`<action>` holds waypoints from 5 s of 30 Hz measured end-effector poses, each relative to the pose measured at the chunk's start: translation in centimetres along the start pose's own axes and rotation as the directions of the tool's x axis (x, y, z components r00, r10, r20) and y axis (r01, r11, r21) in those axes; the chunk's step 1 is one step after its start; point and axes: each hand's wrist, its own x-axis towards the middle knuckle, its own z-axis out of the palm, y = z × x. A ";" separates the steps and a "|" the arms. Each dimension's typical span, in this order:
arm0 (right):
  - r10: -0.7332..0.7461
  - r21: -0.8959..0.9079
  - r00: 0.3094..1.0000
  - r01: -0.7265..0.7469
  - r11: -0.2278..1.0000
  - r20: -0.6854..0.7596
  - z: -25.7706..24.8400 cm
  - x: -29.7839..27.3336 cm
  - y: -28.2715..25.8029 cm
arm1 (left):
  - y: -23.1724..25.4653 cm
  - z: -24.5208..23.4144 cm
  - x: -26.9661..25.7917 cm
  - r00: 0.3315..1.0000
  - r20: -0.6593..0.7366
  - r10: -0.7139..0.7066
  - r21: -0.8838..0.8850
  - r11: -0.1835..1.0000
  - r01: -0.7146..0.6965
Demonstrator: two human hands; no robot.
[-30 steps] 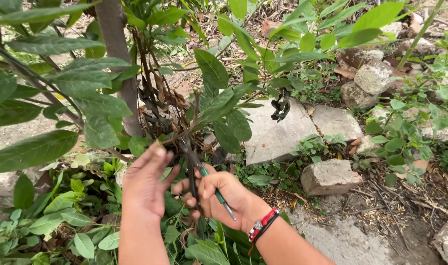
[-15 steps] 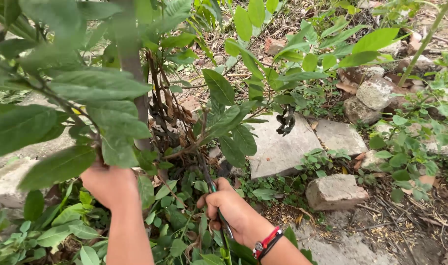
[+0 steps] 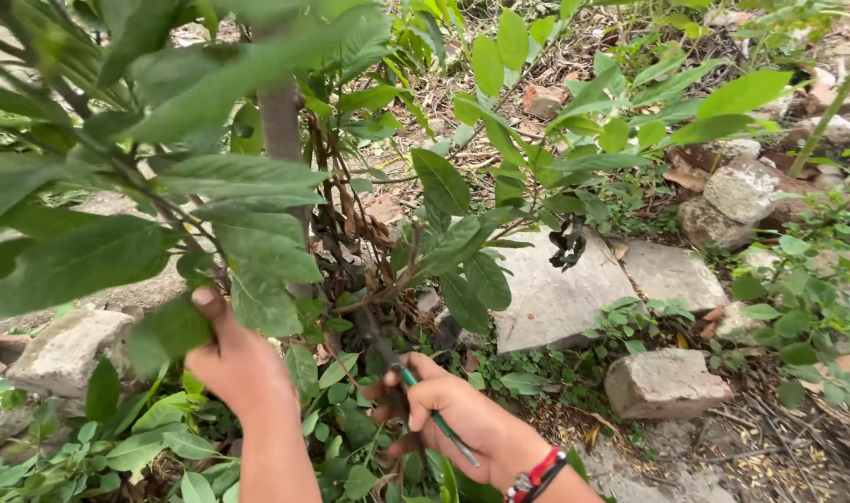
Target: Pruning a plant using shears.
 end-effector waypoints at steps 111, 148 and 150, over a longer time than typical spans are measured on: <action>-0.062 -0.256 0.857 -0.082 0.963 -0.511 -14.0 -3.6 -3.6 | -9.3 9.5 -12.0 0.854 0.489 0.176 0.522 0.725 -0.448; -0.043 -0.103 0.980 0.024 0.994 -0.193 -13.8 -2.9 -3.5 | 0.2 5.7 -8.2 0.688 0.336 -0.643 0.558 0.724 0.405; -0.023 -0.256 0.970 -0.042 0.966 -0.244 -12.5 -2.8 -3.9 | 1.8 7.0 -9.8 0.610 0.145 -0.779 0.853 0.411 0.322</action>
